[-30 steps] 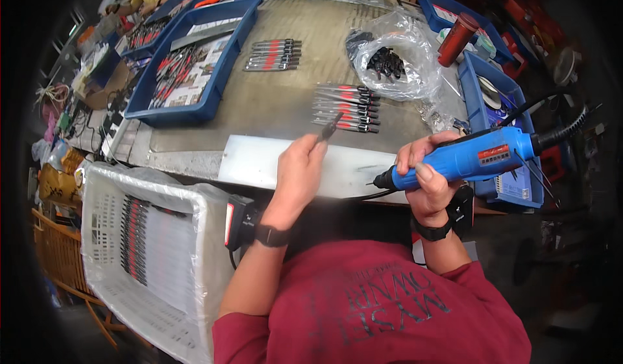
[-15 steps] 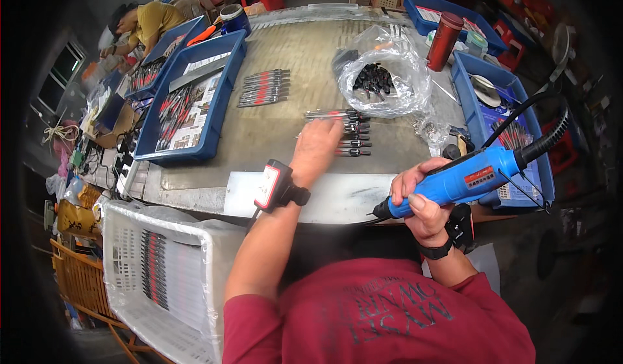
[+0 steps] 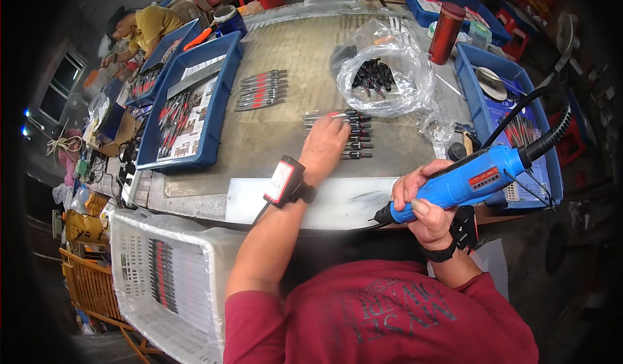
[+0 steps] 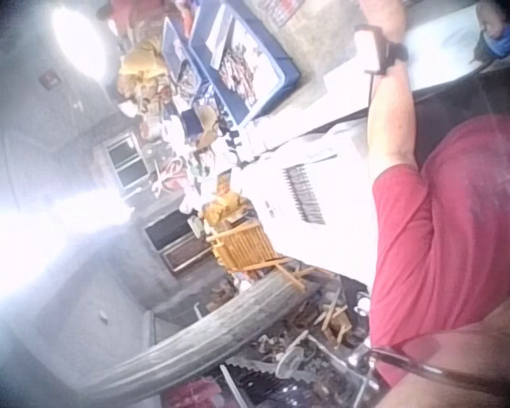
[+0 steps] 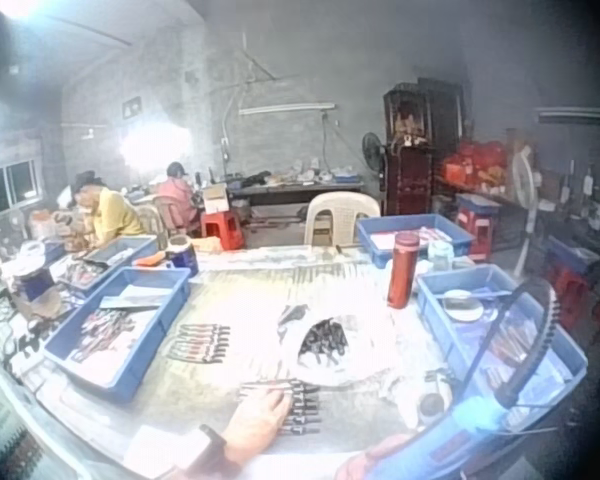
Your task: The person repeatedly picks up pens from a table, applies hot glue from a blue glue gun to the tip of each pen, and places the pen back on the table. This cycle is performed multiple times throughout the clip.
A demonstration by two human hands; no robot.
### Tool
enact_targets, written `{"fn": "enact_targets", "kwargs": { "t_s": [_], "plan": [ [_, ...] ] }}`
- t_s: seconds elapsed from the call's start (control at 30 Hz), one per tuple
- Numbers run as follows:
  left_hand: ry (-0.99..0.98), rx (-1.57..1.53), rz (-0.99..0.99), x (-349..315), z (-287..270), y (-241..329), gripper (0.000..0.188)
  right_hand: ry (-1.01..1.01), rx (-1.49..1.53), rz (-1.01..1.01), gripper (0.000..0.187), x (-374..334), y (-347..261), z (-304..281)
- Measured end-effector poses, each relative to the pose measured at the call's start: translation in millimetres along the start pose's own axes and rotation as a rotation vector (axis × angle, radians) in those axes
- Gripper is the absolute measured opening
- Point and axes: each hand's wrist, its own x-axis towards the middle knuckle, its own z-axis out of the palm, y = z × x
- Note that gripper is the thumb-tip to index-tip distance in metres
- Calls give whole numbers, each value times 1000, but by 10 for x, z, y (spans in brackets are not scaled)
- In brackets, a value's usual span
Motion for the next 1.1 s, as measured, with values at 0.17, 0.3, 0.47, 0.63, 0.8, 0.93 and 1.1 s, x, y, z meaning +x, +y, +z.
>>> {"fn": "enact_targets", "kwargs": {
  "t_s": [0.17, 0.3, 0.47, 0.63, 0.8, 0.93, 1.1],
  "plan": [
    [-45, -20, -43, 1, -30, 6, 22, 30, -11, 13, 52, -3, 19, -10],
    [46, -22, -34, 9, -110, -7, 21, 46, 21, 34, 51, -6, 15, 0],
    [73, 39, -276, -60, -221, -381, 22, 19, 5, -9, 49, 25, 24, -24],
    [39, 214, -520, -241, -294, -999, 19, 34, -16, -14, 49, 36, 35, -25],
    [-71, 289, -660, -373, -265, -1294, 22, 60, 17, 15, 50, 58, 55, -15],
    [-139, 335, -671, -392, -230, -1403, 20, 79, 24, 6, 50, 81, 91, -20],
    [-161, 373, -650, -367, -213, -1444, 16, 80, 12, 29, 49, 91, 113, -41]
  ]
}}
